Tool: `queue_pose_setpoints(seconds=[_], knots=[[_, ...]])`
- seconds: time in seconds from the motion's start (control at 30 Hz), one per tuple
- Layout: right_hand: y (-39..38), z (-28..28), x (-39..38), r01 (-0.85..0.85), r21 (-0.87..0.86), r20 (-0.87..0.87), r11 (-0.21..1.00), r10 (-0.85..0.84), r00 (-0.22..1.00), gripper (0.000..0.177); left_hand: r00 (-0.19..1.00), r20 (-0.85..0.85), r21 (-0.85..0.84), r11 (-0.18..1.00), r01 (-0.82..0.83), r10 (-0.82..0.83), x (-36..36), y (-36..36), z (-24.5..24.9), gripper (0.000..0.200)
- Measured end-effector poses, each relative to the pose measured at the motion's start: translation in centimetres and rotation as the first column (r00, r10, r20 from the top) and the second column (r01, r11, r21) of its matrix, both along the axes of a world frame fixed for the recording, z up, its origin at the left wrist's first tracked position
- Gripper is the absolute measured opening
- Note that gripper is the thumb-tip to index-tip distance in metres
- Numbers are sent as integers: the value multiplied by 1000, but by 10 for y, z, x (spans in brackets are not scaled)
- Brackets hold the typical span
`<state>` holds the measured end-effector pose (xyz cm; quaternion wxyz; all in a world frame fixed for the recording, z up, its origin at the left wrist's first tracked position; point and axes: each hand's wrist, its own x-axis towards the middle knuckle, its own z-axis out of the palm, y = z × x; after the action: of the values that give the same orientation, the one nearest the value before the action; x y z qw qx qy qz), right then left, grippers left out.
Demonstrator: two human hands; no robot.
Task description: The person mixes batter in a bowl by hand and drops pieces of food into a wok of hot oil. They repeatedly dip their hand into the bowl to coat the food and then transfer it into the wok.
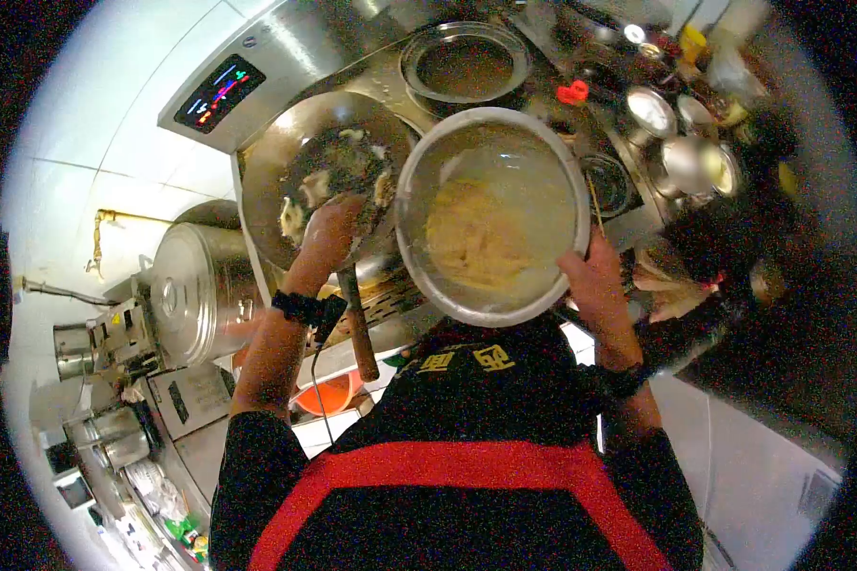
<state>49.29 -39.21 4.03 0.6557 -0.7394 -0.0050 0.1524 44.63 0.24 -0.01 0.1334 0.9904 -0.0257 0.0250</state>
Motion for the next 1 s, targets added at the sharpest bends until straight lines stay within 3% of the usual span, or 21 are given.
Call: queue_pose_setpoints(seconds=[0.07, 0.1, 0.13, 0.2, 0.23, 0.3, 0.33, 0.4, 0.43, 0.47, 0.5, 0.53, 0.6, 0.63, 0.67, 0.7, 0.73, 0.8, 1.0], knots=[[-1, 1, -1, -14, -46, 53, 999, 16, 998, 40, 996, 81, -236, 970, 49, -30, 4, -30, 17, 22], [-1, 2, 0, -27, -73, 34, 997, 30, 999, 39, 948, 249, -248, 933, 261, -198, 5, -33, -1, 15], [0, 3, 1, -44, -99, 15, 994, 46, 999, 38, 947, 250, -253, 931, 264, -200, 8, -43, -7, 15], [2, 3, 1, -52, -95, 4, 994, 53, 999, 37, 939, -72, -59, 941, 334, -337, 14, -72, -21, 12], [4, 3, 0, -60, -86, -5, 994, 60, 998, 37, 939, -71, -61, 941, 333, -337, 16, -88, -26, 12], [11, 9, -4, -59, -55, -2, 997, 59, 998, 36, 957, -221, -160, 975, 156, -189, 16, -121, -35, 13], [12, 11, -5, -57, -23, 3, 998, 57, 998, 35, 957, -220, -159, 975, 157, -190, 18, -129, -50, 13], [7, -2, -5, -55, -106, 59, 993, 61, 996, 36, 929, -66, -151, 924, 352, -365, 21, -141, -82, 14], [6, -6, -3, -50, -184, 117, 982, 73, 990, 37, 933, -60, -143, 928, 344, -355, 23, -148, -81, 14], [5, -5, -2, -63, -177, 126, 982, 86, 988, 37, 956, -119, -247, 940, 234, -269, 21, -154, -80, 14], [5, -2, -4, -43, -185, 63, 982, 56, 996, 38, 965, -189, -344, 932, 111, -185, 18, -158, -78, 14], [4, 0, -7, -26, -196, 0, 980, 27, 1000, 39, 968, -188, -336, 937, 96, -167, 17, -158, -68, 14], [3, 4, -5, -36, -173, -25, 984, 32, 999, 40, 935, -178, -251, 933, 259, -307, 20, -158, -51, 10], [1, 3, -5, -18, -220, -23, 975, 14, 1000, 40, 938, -178, -245, 936, 251, -298, 22, -157, -52, 10], [-4, 2, -5, 0, -268, -21, 963, -6, 1000, 40, 953, -103, -293, 924, 244, -284, 22, -157, -52, 10], [-4, -6, -5, 11, -118, -23, 993, -13, 1000, 42, 964, -28, -341, 909, 241, -266, 22, -156, -50, 9], [-6, -9, -4, 4, -114, -21, 993, -7, 1000, 42, 965, -27, -337, 912, 235, -259, 24, -152, -47, 9], [-7, -7, -1, -11, -163, 16, 987, 14, 1000, 41, 940, 69, -485, 812, 325, -334, 31, -143, -36, 9], [-9, -12, 1, 28, -62, -38, 998, -30, 999, 39, 989, -5, -556, 822, 118, -145, 40, -89, 30, 10]])
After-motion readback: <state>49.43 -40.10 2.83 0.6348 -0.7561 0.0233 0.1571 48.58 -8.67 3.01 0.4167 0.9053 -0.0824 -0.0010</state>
